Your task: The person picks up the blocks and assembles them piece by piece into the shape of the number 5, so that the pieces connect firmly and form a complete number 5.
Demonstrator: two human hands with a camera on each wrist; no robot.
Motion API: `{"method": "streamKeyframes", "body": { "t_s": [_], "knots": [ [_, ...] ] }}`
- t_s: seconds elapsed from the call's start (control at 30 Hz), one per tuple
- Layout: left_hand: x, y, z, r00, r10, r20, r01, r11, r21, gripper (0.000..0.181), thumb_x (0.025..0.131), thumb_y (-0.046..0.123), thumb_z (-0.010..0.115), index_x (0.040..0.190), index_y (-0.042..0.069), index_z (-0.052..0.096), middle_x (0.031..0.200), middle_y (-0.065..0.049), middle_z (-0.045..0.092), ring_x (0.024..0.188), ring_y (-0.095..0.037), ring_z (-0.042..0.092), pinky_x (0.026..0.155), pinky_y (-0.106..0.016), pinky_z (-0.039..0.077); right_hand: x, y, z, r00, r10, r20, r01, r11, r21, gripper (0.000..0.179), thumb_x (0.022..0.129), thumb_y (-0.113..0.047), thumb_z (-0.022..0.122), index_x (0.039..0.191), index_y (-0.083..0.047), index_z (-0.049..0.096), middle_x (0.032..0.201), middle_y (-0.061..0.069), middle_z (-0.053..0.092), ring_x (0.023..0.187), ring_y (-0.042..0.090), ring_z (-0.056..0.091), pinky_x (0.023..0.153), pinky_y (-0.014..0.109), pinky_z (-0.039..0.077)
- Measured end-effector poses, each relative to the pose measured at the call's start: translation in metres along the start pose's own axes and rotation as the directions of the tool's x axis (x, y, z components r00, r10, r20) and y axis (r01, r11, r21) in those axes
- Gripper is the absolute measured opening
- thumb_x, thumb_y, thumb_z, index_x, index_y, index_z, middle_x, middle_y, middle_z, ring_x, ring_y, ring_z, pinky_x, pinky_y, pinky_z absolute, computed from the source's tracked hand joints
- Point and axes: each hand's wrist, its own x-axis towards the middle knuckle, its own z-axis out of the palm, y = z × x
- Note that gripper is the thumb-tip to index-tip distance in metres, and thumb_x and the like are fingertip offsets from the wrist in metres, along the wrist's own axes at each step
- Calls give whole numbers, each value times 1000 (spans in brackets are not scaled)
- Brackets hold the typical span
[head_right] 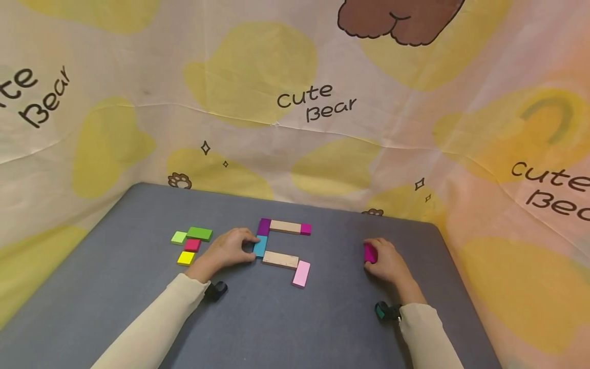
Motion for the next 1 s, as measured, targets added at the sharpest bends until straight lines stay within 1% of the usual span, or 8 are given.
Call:
{"method": "streamKeyframes", "body": {
  "t_s": [0.17, 0.37, 0.6, 0.77, 1.0],
  "knots": [
    [1, 1, 0, 1000, 10, 0, -10, 1000, 2, 41, 73, 25, 78, 113, 19, 73, 108, 3, 67, 98, -18, 60, 85, -37, 51, -1, -2, -1, 1000, 5, -11, -5, 1000, -4, 57, 74, -14, 73, 125, 4, 57, 121, 26, 58, 99, 38, 55, 77, 48, 49],
    [1, 1, 0, 1000, 14, -2, -14, 1000, 1, 41, 73, 25, 78, 113, 18, 73, 108, 2, 67, 96, -18, 59, 83, -37, 51, -1, -9, 0, 999, 3, -45, -3, 1000, 12, 60, 72, -17, 76, 123, 9, 56, 117, 27, 59, 100, 39, 57, 82, 52, 49],
    [0, 0, 1, 1000, 0, -8, 0, 1000, 11, 41, 73, 27, 77, 113, 20, 74, 108, 3, 67, 96, -17, 58, 83, -36, 51, -3, -23, 0, 997, -19, -77, 21, 999, 32, 58, 70, -16, 78, 118, 9, 59, 112, 25, 61, 96, 37, 55, 77, 47, 50],
    [0, 0, 1, 1000, -3, -7, 3, 1000, 16, 41, 74, 27, 77, 114, 20, 73, 108, 3, 66, 96, -17, 58, 84, -36, 51, -4, -35, 2, 997, -19, -76, 22, 999, 42, 58, 69, -17, 78, 118, 8, 59, 112, 25, 61, 96, 36, 54, 75, 44, 50],
    [0, -1, 1, 1000, 1, -3, -1, 1000, 11, 41, 74, 26, 76, 115, 20, 73, 109, 2, 66, 98, -18, 58, 86, -37, 51, -9, -54, 6, 998, -7, -67, 12, 998, 66, 58, 68, -18, 80, 117, 6, 60, 111, 20, 61, 95, 32, 55, 75, 41, 50]
  ]
}}
